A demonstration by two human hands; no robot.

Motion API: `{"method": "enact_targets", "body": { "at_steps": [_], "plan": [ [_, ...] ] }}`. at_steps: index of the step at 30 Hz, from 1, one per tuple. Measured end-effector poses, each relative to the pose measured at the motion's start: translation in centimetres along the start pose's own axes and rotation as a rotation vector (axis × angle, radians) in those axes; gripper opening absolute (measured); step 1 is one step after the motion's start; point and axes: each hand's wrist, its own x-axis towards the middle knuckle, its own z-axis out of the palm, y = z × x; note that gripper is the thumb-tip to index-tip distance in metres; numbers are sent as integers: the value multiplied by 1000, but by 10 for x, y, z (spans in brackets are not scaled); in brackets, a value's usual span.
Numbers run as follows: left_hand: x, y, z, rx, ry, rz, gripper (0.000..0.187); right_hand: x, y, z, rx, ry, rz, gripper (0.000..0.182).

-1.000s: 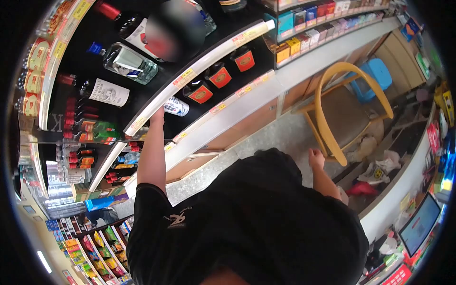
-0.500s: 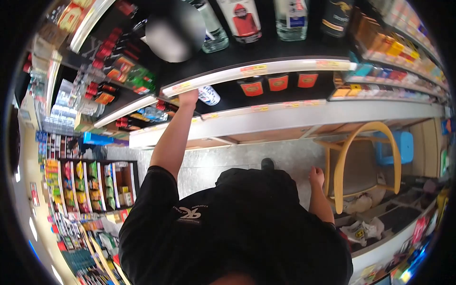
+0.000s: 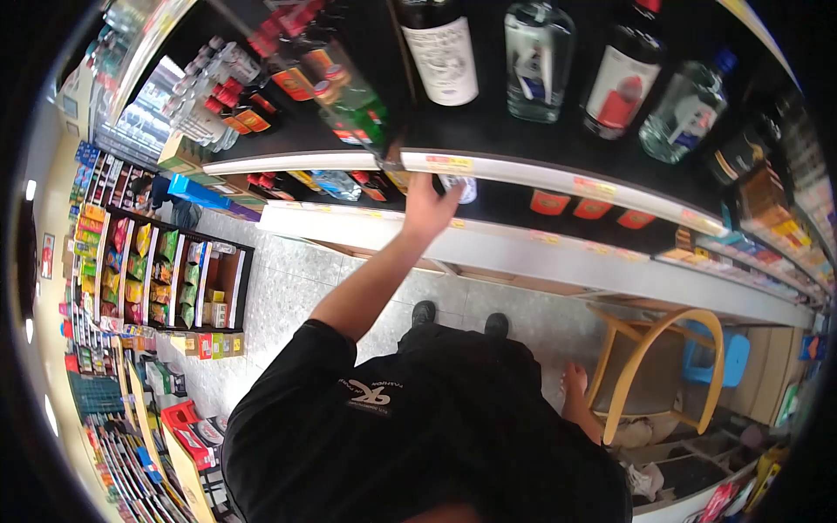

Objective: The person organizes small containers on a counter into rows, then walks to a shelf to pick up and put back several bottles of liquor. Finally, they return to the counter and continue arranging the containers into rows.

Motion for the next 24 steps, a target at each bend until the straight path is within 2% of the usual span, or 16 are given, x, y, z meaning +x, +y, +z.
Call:
{"method": "enact_targets", "body": {
  "at_steps": [1, 3, 4, 5, 7, 8, 10, 11, 12, 13, 14, 15, 17, 19, 21, 24],
  "plan": [
    [-10, 0, -11, -42, -31, -3, 56, -10, -12, 7, 48, 36, 21, 37],
    [-32, -3, -33, -111, -3, 123, 61, -9, -24, 22, 40, 14, 4, 35],
    [-45, -13, -47, -177, -112, 78, 56, -8, -33, 30, 40, -8, -1, 34],
    [-50, -11, -67, -228, -144, 147, 50, -8, -42, 39, 41, -5, -14, 34],
    [-57, -15, -106, -409, -304, -59, 41, -12, -58, 61, 134, -145, 0, 32],
    [-48, -18, -126, -414, -305, -52, 41, -15, -65, 73, 140, -140, -4, 32],
    [-24, -22, -163, -302, -140, 220, 33, -20, -81, 98, 99, -286, -86, 28],
    [-5, -17, -180, -226, 16, 290, 23, -28, -91, 111, 101, -281, -84, 28],
    [14, -21, -197, -256, 17, 226, 19, -38, -103, 124, 15, -270, -144, 28],
    [39, -26, -207, -227, 139, 321, 18, -48, -114, 137, -70, -257, -203, 28],
    [66, -27, -220, -180, 233, 342, 30, -58, -124, 148, -64, -247, -198, 28],
    [90, -18, -232, -209, 239, 228, 32, -69, -132, 158, -23, -284, -247, 28],
    [137, -17, -245, -83, 353, 341, 37, -81, -141, 176, 35, -309, -294, 29],
    [175, -27, -248, -2, 404, 341, 49, -88, -140, 189, -61, -237, -409, 30],
    [202, -36, -246, 185, 479, 434, 57, -90, -128, 201, -29, -225, -378, 31],
    [223, -47, -239, 165, 415, 377, 64, -107, -99, 203, 6, -178, -295, 32]
  ]
}}
